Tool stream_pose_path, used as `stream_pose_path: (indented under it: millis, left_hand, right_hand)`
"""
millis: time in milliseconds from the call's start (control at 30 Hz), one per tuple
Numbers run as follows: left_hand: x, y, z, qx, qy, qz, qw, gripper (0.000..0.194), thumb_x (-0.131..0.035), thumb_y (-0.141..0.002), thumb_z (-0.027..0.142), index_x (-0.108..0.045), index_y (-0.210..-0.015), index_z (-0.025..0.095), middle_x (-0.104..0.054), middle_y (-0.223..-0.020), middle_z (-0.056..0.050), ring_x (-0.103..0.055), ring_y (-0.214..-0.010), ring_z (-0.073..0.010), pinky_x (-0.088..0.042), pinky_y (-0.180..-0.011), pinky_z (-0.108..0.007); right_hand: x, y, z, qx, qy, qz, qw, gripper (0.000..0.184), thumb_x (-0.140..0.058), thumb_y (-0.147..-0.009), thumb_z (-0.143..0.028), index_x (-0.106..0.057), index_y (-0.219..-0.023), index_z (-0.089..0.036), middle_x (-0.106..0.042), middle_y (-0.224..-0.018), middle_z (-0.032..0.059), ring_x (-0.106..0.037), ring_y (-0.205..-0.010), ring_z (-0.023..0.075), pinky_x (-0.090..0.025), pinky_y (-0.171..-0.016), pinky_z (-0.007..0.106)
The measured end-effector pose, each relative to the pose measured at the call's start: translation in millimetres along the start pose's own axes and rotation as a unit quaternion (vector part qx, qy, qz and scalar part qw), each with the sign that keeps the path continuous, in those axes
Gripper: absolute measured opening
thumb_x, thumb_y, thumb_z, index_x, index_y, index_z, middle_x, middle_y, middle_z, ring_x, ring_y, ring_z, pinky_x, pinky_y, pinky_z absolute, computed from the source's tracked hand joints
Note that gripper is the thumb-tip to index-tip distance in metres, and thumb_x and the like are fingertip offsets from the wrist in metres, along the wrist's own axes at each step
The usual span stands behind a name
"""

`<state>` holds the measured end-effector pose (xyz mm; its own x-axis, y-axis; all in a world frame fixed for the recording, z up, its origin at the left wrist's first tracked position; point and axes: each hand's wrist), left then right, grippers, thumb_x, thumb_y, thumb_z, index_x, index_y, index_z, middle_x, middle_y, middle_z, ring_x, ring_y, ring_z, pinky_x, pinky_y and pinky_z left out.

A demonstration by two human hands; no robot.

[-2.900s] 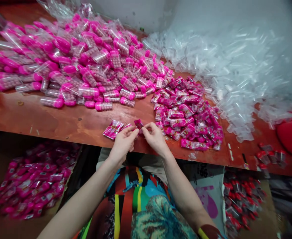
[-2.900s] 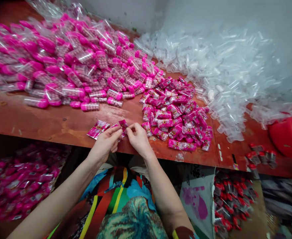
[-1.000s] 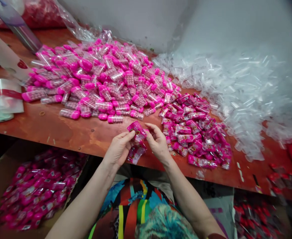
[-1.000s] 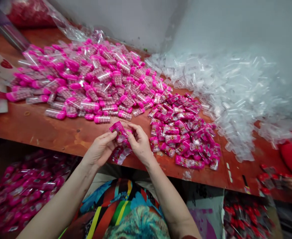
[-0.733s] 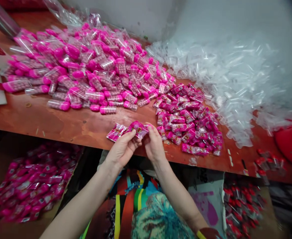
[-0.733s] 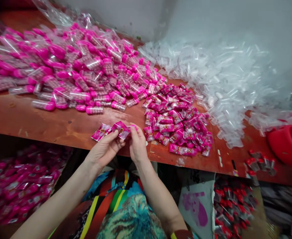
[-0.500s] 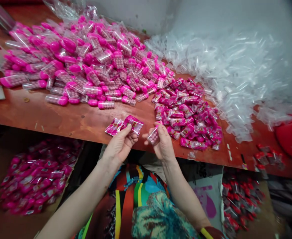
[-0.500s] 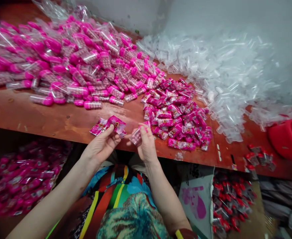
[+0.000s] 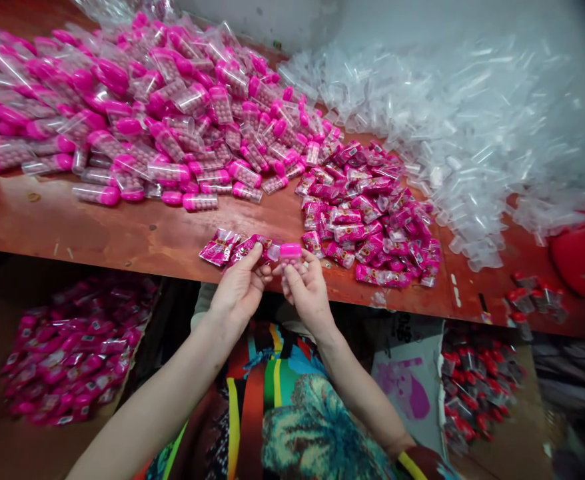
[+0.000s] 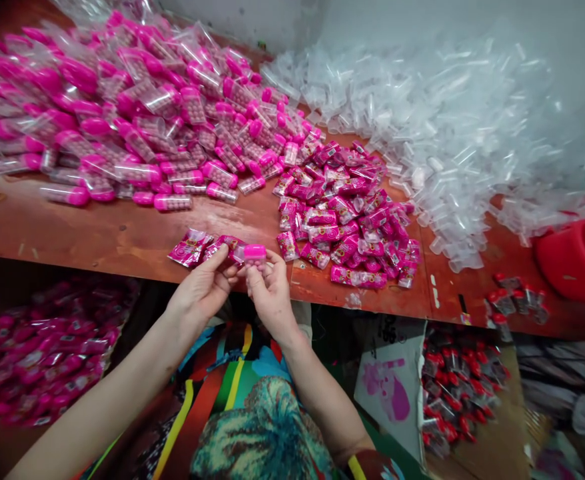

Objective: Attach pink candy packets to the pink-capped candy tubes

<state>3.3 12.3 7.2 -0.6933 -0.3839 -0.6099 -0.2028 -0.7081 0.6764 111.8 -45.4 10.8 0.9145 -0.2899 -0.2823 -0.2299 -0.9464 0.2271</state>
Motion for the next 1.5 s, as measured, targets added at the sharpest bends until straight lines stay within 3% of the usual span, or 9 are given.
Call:
stream_pose_path:
  millis: [233,600,800,933,1033,1133,1267,1400,1500]
  left_hand:
    - [0.5,2.3,-1.3,0.002,0.001,0.004,1.000,0.011,-0.071,-0.083,0.018,-0.062,-0.078,0.015,-0.061,-0.061,0.001,-0.055,-0.047,-0.0087,-0.047,-0.045,-0.021]
    - [4.9,7.0,-0.9,-0.026,-0.129,-0.108,0.986,0.028,-0.075,-0.078,0.040,-0.064,-0.073,0.014,-0.053,-0.050,0.002,-0.046,-0.042,-0.0077,-0.035,-0.041,-0.020]
    - [3.3,10.3,-0.1,0.010,-0.175,-0.139,0.975,0.034,-0.079,-0.074,0.039,-0.062,-0.061,0.012,-0.049,-0.047,0.002,-0.043,-0.042,-0.0058,-0.030,-0.041,-0.018]
    - [4.0,10.5,-5.6,0.042,-0.167,-0.150,0.973,0.035,-0.080,-0.072,0.037,-0.060,-0.057,0.012,-0.039,-0.040,0.005,-0.034,-0.038,-0.0037,-0.027,-0.039,-0.017]
    - [6.5,9.7,-7.0,0.056,-0.161,-0.159,0.972,0.030,-0.081,-0.072,0.034,-0.063,-0.063,0.011,-0.039,-0.042,0.007,-0.026,-0.035,-0.0009,-0.021,-0.037,-0.015]
    - [10.6,8.2,-2.8,0.078,-0.176,-0.192,0.962,0.026,-0.079,-0.075,0.033,-0.067,-0.073,0.010,-0.047,-0.050,0.005,-0.024,-0.036,0.0013,-0.017,-0.035,-0.014]
    - [15.8,5.0,8.1,0.087,-0.202,-0.210,0.953,0.023,-0.075,-0.080,0.031,-0.067,-0.080,0.010,-0.051,-0.054,0.003,-0.026,-0.037,0.0010,-0.019,-0.036,-0.013]
    - [14.5,5.7,11.6,0.052,-0.215,-0.192,0.956,0.025,-0.073,-0.082,0.032,-0.064,-0.076,0.011,-0.043,-0.044,0.006,-0.028,-0.036,-0.0007,-0.019,-0.036,-0.014]
    - [10.0,9.3,8.6,0.040,-0.214,-0.178,0.959,0.024,-0.075,-0.080,0.033,-0.062,-0.077,0.012,-0.037,-0.039,0.009,-0.025,-0.034,-0.0009,-0.023,-0.039,-0.014]
  right_hand:
    - [6.5,3.6,12.7,-0.008,0.019,0.011,1.000,0.040,-0.064,-0.087,-0.040,-0.044,-0.119,-0.026,-0.064,-0.084,-0.0009,-0.050,-0.054,0.0073,-0.036,-0.043,0.018]
    - [10.9,6.8,8.0,-0.031,0.018,-0.038,0.999,0.043,-0.064,-0.086,-0.042,-0.045,-0.121,-0.026,-0.057,-0.076,-0.0024,-0.051,-0.057,0.0090,-0.034,-0.043,0.019]
    - [13.5,7.2,13.7,-0.086,-0.014,-0.105,0.991,0.054,-0.057,-0.091,-0.045,-0.034,-0.136,-0.028,-0.051,-0.064,-0.0084,-0.033,-0.040,0.0052,-0.022,-0.036,0.016]
    - [13.7,8.1,21.1,0.010,0.101,-0.068,0.992,0.053,-0.055,-0.093,-0.041,-0.034,-0.139,-0.026,-0.059,-0.075,-0.0030,-0.058,-0.061,0.0114,-0.049,-0.057,0.024]
    - [14.0,9.2,20.8,0.071,0.218,-0.041,0.973,0.052,-0.060,-0.091,-0.038,-0.041,-0.138,-0.026,-0.066,-0.100,0.0062,-0.064,-0.085,0.0175,-0.054,-0.078,0.033]
    - [14.3,9.1,16.3,0.035,0.167,-0.043,0.984,0.052,-0.059,-0.092,-0.040,-0.040,-0.139,-0.028,-0.063,-0.093,0.0036,-0.060,-0.070,0.0128,-0.051,-0.062,0.026]
    - [18.0,8.1,13.8,-0.091,-0.006,-0.140,0.986,0.054,-0.049,-0.096,-0.047,-0.028,-0.144,-0.032,-0.049,-0.070,-0.0078,-0.032,-0.039,0.0042,-0.029,-0.037,0.017]
    - [19.8,8.9,20.0,-0.043,0.015,-0.137,0.990,0.050,-0.055,-0.095,-0.042,-0.036,-0.139,-0.030,-0.052,-0.074,-0.0057,-0.047,-0.049,0.0062,-0.041,-0.048,0.021]
    - [13.8,9.2,24.7,-0.013,0.019,-0.099,0.995,0.038,-0.054,-0.096,-0.039,-0.042,-0.131,-0.028,-0.052,-0.073,-0.0059,-0.045,-0.047,0.0049,-0.038,-0.047,0.020]
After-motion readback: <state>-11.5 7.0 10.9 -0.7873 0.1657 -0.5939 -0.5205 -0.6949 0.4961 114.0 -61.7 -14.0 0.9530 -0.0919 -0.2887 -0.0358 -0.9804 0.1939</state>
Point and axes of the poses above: each hand's wrist, its own y-axis away from the middle knuckle, its own x-axis out of the back of the hand, z = x × y
